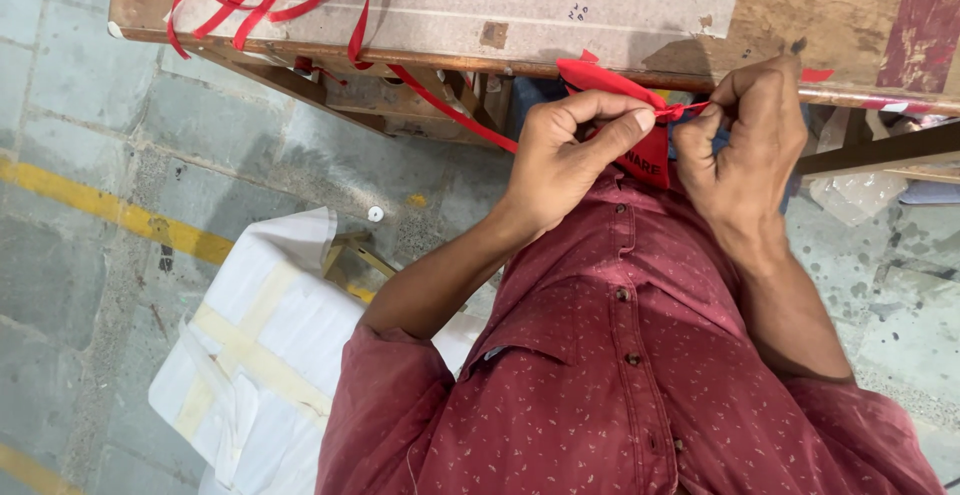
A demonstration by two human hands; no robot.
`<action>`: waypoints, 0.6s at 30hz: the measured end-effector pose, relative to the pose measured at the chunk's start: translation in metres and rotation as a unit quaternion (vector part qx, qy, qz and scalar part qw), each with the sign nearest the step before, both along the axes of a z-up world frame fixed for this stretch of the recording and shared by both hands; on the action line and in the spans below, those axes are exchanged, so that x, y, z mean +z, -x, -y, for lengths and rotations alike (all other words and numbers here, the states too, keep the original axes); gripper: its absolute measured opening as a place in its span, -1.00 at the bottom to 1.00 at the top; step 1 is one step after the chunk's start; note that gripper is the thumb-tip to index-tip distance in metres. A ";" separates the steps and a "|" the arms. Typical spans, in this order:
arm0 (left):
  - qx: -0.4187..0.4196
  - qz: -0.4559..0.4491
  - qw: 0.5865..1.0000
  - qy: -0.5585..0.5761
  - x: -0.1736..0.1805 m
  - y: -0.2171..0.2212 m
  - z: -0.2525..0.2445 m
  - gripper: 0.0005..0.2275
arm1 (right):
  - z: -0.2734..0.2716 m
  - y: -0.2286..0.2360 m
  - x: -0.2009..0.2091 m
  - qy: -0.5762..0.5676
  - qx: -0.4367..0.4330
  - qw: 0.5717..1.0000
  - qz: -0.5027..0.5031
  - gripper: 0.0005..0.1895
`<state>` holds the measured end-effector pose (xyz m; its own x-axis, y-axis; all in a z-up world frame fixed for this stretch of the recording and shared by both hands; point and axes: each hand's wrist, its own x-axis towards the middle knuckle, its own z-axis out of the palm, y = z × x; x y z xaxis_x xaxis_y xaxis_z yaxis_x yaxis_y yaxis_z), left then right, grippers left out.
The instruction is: Attach red ribbons to hardware tags by threading and tying them.
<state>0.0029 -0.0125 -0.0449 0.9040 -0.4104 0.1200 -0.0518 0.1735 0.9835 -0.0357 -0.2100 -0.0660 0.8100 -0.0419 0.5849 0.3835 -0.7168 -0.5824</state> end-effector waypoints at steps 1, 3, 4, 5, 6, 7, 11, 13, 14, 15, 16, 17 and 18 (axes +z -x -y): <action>-0.002 -0.013 1.000 0.013 -0.002 -0.001 0.001 -0.84 | 0.000 0.000 0.000 0.001 -0.003 1.000 0.004 -0.82; -0.009 -0.027 0.999 0.030 -0.001 0.000 0.002 -0.83 | 0.003 0.002 0.001 -0.047 0.010 0.999 -0.015 -0.85; -0.014 -0.042 0.998 0.046 -0.001 0.001 0.003 -0.82 | 0.004 0.003 0.002 -0.096 0.024 0.994 -0.035 -0.88; -0.013 -0.041 0.998 0.047 0.003 0.000 0.003 -0.82 | -0.002 0.004 0.024 -0.095 0.025 0.995 -0.034 -0.88; -0.021 -0.055 0.997 0.057 0.006 -0.001 0.004 -0.82 | -0.008 0.006 0.045 -0.110 0.046 0.991 -0.053 -0.77; -0.028 -0.074 0.995 0.068 0.008 0.001 0.004 -0.81 | -0.014 0.011 0.066 -0.125 0.067 0.987 -0.077 -0.65; -0.049 -0.065 0.995 0.065 0.022 0.015 0.004 -0.81 | 0.002 0.012 0.044 -0.026 0.102 0.988 -0.109 -0.59; -0.054 0.007 0.998 0.032 0.035 0.025 -0.001 -0.81 | 0.018 0.005 0.036 0.011 0.115 0.982 -0.150 -0.85; -0.053 0.010 0.998 0.033 0.043 0.023 -0.005 -0.81 | 0.021 -0.004 0.053 0.012 0.116 0.982 -0.147 -0.85; -0.041 0.043 0.998 0.005 0.049 0.023 -0.009 -0.81 | 0.024 -0.011 0.069 0.044 0.126 0.988 -0.074 -0.88; -0.029 0.075 0.996 -0.024 0.056 0.024 -0.014 -0.81 | 0.026 -0.017 0.085 0.076 0.136 0.988 0.000 -0.90; -0.029 0.072 0.997 -0.024 0.055 0.024 -0.017 -0.81 | 0.062 -0.045 0.051 0.075 0.136 0.988 -0.003 -0.90; 0.000 0.084 0.994 -0.072 0.055 0.023 -0.020 -0.81 | 0.100 -0.068 0.019 -0.089 0.087 0.986 -0.107 -0.92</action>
<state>-0.0204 0.0072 0.0101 0.8761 -0.4341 0.2096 -0.2179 0.0314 0.9755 0.0322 -0.3096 -0.0474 0.9180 0.0222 0.3961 0.3467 -0.5301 -0.7738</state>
